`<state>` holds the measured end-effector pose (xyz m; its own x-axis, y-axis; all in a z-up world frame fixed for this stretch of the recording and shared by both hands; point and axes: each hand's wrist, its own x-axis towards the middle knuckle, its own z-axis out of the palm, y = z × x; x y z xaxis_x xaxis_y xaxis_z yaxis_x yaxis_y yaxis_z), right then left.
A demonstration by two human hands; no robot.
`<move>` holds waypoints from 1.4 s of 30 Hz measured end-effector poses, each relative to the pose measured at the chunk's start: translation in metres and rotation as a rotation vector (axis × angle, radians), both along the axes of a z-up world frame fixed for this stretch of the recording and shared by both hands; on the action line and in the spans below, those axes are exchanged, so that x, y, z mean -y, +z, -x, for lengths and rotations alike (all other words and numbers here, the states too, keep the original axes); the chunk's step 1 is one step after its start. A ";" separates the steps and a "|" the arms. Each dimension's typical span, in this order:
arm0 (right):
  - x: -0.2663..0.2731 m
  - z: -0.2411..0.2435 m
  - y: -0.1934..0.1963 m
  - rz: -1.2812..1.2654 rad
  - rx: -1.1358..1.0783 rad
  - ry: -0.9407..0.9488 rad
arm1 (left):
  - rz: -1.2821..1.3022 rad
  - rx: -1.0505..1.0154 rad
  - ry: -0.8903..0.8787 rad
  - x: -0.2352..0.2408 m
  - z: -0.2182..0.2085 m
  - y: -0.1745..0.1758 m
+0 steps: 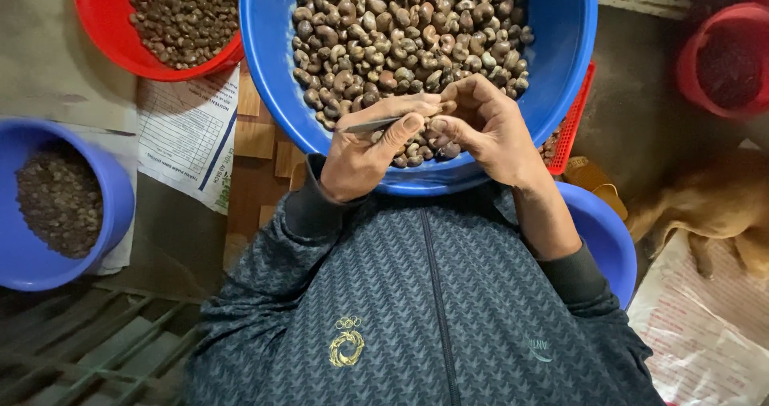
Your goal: The person sits on the floor and uses a small knife to peel the outer shell off cashew nuts. They pick up nuts from a large blue basin, carefully remove the shell, and drop the processed nuts into a smaller blue bowl to the right.
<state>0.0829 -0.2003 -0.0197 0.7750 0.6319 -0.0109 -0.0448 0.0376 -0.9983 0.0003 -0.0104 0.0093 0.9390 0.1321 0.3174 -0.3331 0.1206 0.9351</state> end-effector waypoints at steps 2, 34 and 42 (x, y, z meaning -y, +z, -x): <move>0.000 0.004 0.003 -0.001 -0.010 0.013 | -0.036 0.007 -0.025 -0.003 -0.001 0.001; 0.113 0.036 -0.018 -0.016 -0.073 -0.568 | -0.035 -0.084 0.038 -0.011 0.002 -0.001; 0.270 0.068 -0.238 0.844 0.145 -0.408 | -0.105 -0.055 0.069 -0.010 0.000 -0.006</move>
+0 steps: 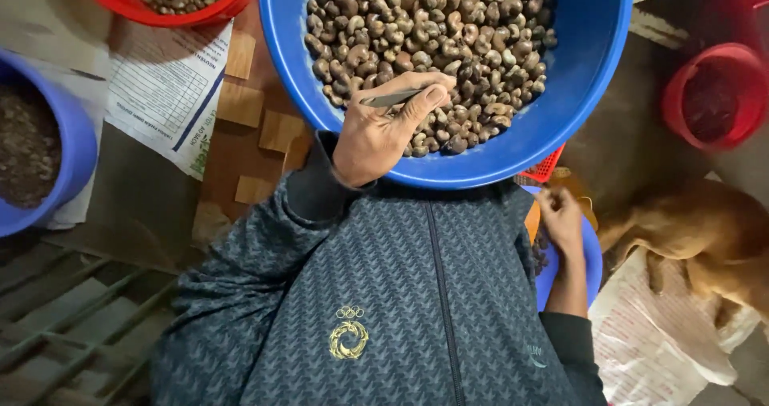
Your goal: The person sits on the floor and uses a small knife to peel the outer shell off cashew nuts. They pick up nuts from a large blue basin, carefully remove the shell, and drop the processed nuts into a smaller blue bowl to the right.
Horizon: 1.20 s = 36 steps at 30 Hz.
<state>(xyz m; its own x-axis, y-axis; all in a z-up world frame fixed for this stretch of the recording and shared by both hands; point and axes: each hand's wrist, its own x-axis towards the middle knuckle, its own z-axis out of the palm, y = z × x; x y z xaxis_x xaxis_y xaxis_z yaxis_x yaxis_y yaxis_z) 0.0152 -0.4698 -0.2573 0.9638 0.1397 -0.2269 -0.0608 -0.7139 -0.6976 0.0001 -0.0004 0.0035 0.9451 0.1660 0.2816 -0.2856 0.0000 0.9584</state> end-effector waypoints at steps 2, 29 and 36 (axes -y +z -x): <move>-0.001 0.019 0.000 0.080 -0.153 -0.031 | 0.058 -0.023 -0.032 0.000 0.000 -0.006; -0.255 -0.110 0.192 0.562 0.416 0.906 | -0.142 -0.023 -0.018 -0.023 -0.007 0.013; -0.269 -0.107 0.191 0.556 0.256 0.966 | -0.108 0.012 0.004 -0.023 -0.004 0.015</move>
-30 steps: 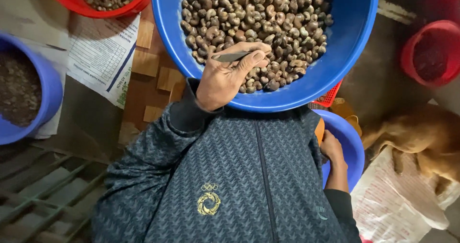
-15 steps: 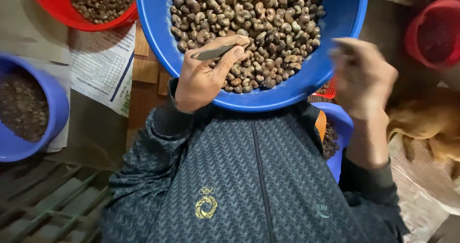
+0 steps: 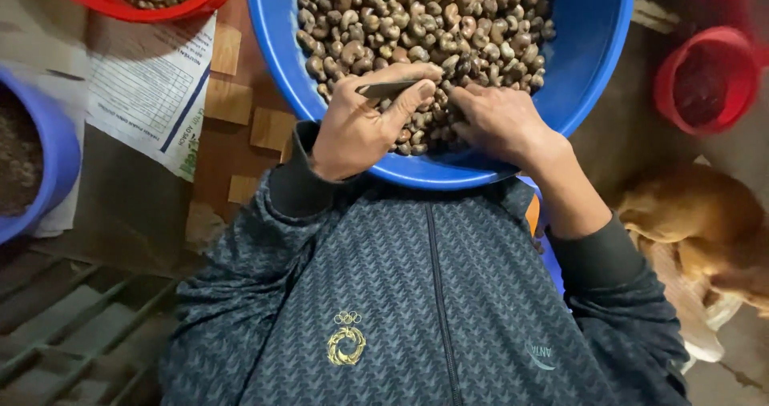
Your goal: The person sits on the floor and uses a small knife to peel the outer shell off cashew nuts. They pick up nuts from a large blue basin, carefully remove the shell, and drop the processed nuts into a smaller blue bowl to the right.
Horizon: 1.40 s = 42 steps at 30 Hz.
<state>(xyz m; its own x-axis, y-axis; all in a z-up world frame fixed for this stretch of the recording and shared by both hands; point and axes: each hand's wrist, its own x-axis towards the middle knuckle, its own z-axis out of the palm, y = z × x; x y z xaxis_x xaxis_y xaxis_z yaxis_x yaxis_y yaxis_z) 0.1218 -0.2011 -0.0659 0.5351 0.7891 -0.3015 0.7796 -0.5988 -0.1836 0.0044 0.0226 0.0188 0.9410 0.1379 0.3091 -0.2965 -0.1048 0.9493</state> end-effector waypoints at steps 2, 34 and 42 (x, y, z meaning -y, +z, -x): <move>0.000 -0.001 0.001 -0.069 -0.021 -0.011 | 0.011 -0.009 0.006 0.000 0.000 -0.002; -0.025 0.046 0.056 -1.313 -0.812 -0.542 | 0.044 0.112 -0.062 0.021 -0.003 -0.010; -0.027 0.050 0.058 -1.297 -0.740 -0.540 | 0.143 0.116 -0.050 0.022 -0.004 -0.019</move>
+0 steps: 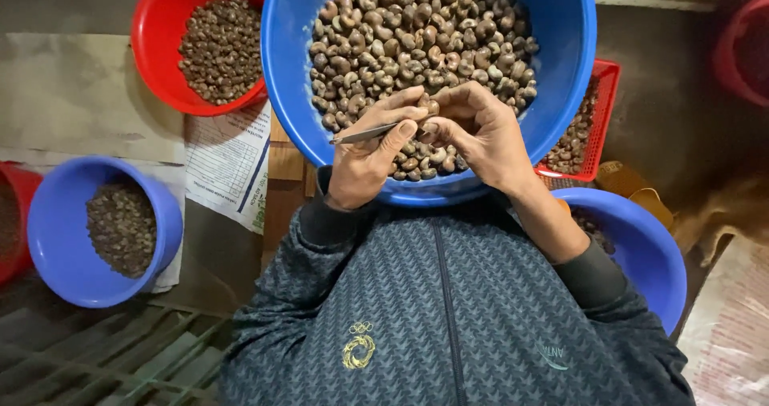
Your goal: The person sits on the floor and uses a small knife to peel the outer shell off cashew nuts. They pick up nuts from a large blue basin, carefully remove the shell, and drop the processed nuts into a smaller blue bowl to the right.
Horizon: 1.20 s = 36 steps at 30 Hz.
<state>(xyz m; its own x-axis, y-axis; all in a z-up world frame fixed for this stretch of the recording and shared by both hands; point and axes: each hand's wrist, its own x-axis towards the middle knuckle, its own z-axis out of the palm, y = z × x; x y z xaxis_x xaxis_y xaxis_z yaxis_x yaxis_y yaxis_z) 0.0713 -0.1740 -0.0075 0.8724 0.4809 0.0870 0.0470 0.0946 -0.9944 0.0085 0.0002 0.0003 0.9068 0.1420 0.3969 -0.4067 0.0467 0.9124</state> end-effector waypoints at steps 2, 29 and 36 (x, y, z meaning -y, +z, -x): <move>-0.001 0.000 0.003 0.028 0.030 0.008 | -0.001 0.005 0.009 0.000 0.000 -0.001; 0.001 0.002 0.005 0.044 0.112 0.058 | 0.099 -0.024 -0.021 -0.002 -0.001 -0.001; 0.002 0.001 0.003 0.058 0.113 0.063 | 0.128 -0.006 -0.053 -0.005 -0.002 -0.001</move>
<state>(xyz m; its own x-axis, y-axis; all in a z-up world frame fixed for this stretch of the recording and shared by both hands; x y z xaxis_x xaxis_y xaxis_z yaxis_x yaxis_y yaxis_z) 0.0704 -0.1755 -0.0048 0.8266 0.5415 0.1535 0.1551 0.0431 -0.9870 0.0108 0.0054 -0.0011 0.9165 0.1434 0.3735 -0.3956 0.1842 0.8998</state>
